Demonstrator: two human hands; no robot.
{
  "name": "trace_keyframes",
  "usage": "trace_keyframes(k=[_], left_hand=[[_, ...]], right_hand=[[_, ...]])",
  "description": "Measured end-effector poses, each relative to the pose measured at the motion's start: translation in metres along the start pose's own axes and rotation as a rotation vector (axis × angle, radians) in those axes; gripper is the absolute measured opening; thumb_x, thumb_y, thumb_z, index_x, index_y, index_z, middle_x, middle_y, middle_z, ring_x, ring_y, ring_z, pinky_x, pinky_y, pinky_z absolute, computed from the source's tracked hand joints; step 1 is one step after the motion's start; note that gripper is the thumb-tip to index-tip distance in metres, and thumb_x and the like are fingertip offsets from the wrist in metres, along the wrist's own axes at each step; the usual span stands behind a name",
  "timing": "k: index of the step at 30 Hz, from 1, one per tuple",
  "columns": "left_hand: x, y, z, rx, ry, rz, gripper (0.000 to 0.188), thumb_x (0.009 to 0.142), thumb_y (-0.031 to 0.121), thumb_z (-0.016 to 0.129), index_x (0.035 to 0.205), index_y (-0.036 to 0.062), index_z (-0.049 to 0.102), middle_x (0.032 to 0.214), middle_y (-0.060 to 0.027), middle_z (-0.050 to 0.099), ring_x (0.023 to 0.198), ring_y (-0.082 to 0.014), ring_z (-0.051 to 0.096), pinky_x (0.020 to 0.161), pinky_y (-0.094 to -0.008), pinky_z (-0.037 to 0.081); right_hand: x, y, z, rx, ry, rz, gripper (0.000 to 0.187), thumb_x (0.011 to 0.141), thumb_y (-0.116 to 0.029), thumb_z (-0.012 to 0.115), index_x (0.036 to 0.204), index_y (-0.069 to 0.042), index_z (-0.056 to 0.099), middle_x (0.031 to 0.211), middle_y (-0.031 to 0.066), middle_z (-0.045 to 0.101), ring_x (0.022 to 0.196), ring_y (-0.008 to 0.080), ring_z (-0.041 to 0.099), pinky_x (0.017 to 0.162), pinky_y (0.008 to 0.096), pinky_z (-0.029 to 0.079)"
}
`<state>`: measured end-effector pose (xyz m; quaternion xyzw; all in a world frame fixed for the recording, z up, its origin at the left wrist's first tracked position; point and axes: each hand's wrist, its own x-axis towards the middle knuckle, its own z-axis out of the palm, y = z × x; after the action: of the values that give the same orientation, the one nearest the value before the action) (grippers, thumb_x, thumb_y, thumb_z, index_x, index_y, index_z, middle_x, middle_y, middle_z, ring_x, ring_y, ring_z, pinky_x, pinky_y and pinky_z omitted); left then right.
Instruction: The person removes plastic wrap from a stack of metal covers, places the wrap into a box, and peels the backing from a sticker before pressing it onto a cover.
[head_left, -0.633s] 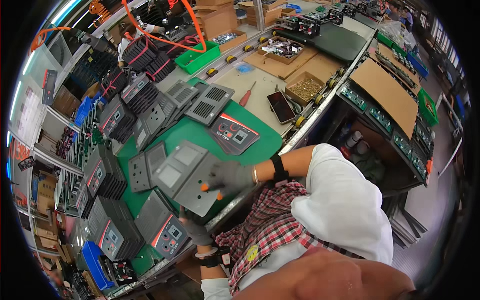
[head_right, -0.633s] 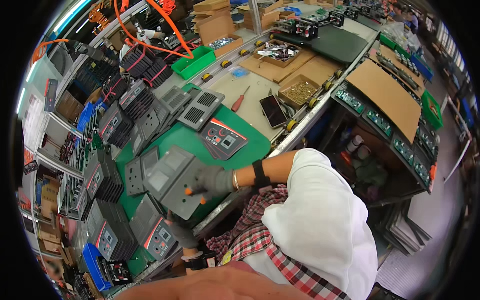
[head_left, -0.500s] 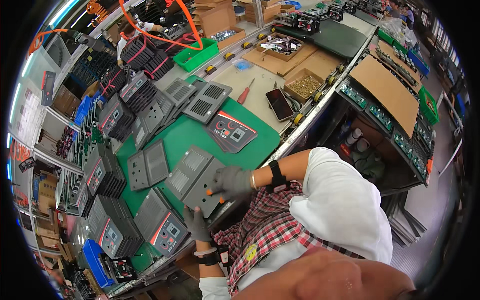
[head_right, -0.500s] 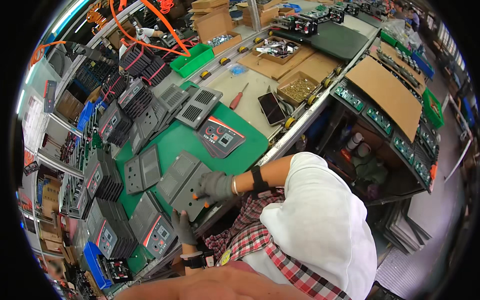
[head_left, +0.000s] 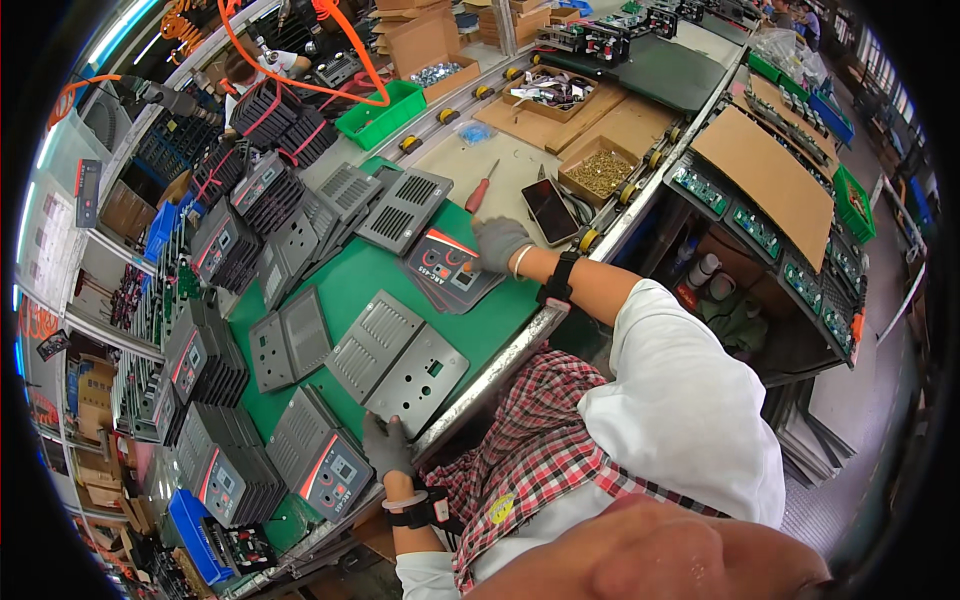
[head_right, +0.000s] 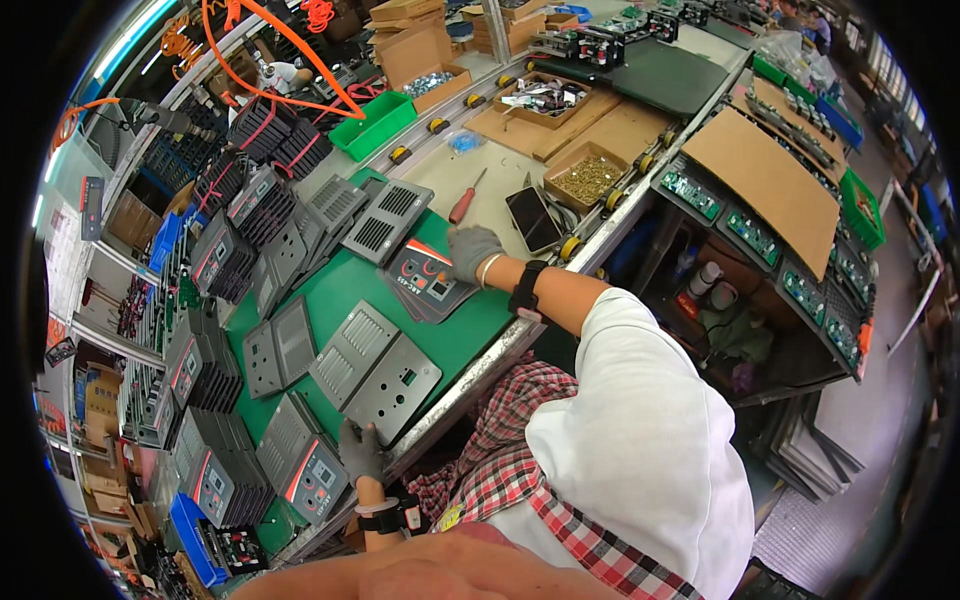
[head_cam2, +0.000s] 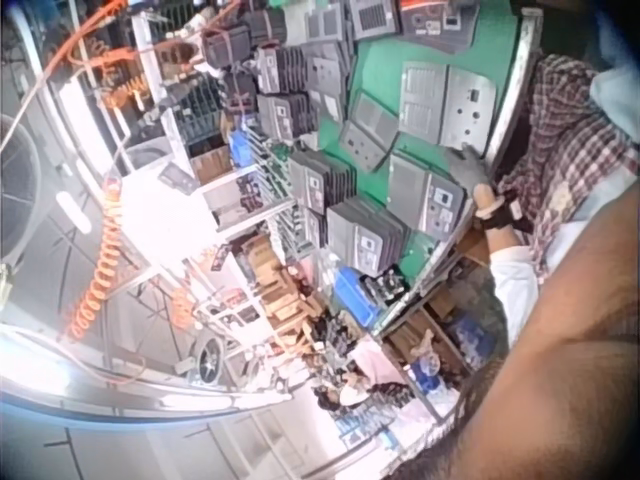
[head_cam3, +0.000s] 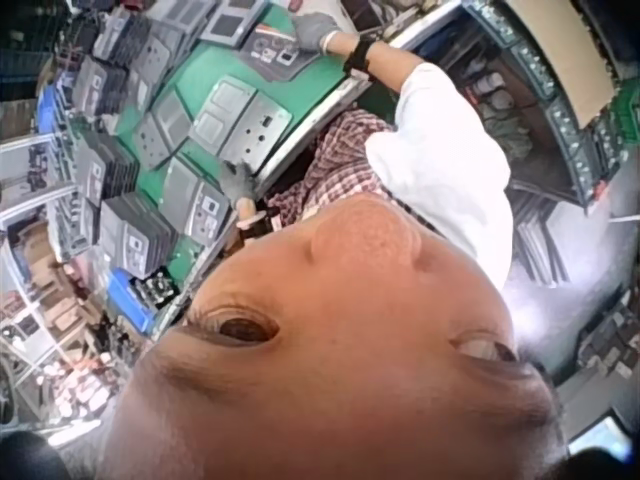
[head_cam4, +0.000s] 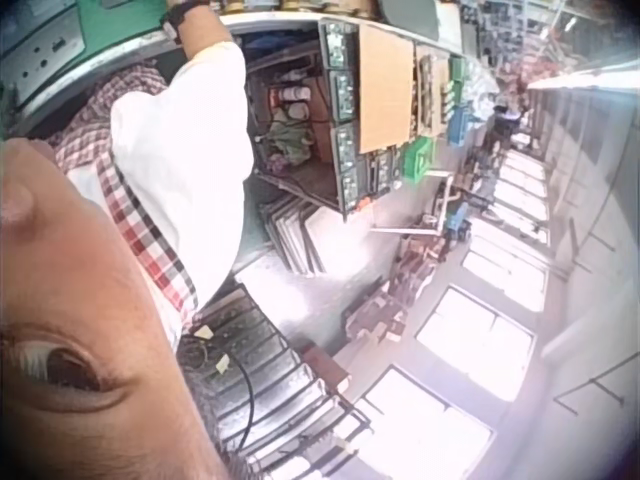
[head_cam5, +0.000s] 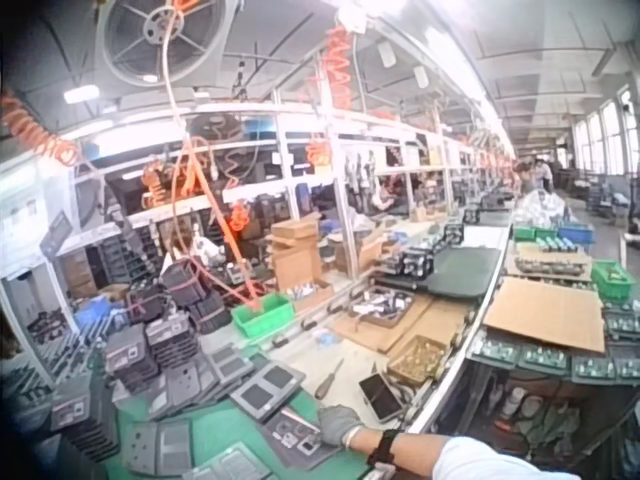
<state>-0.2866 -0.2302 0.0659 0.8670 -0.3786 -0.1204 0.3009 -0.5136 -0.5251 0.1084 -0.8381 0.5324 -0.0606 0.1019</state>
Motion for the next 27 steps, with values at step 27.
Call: trace_keyframes(k=[27], left_hand=[[-0.010,-0.010,0.013,0.326,-0.061,0.508,0.062,0.068,0.027,0.069,0.125,0.0176,0.048,0.140,-0.0175,0.029,0.123,-0.0404,0.031,0.104,-0.0462,0.026]], right_hand=[[0.003,0.015,0.009,0.030,-0.080,0.063,0.061,0.064,-0.050,0.069,0.106,-0.007,0.059,0.106,0.0139,0.059,0.101,0.0301,0.055,0.083,0.0390,0.045]])
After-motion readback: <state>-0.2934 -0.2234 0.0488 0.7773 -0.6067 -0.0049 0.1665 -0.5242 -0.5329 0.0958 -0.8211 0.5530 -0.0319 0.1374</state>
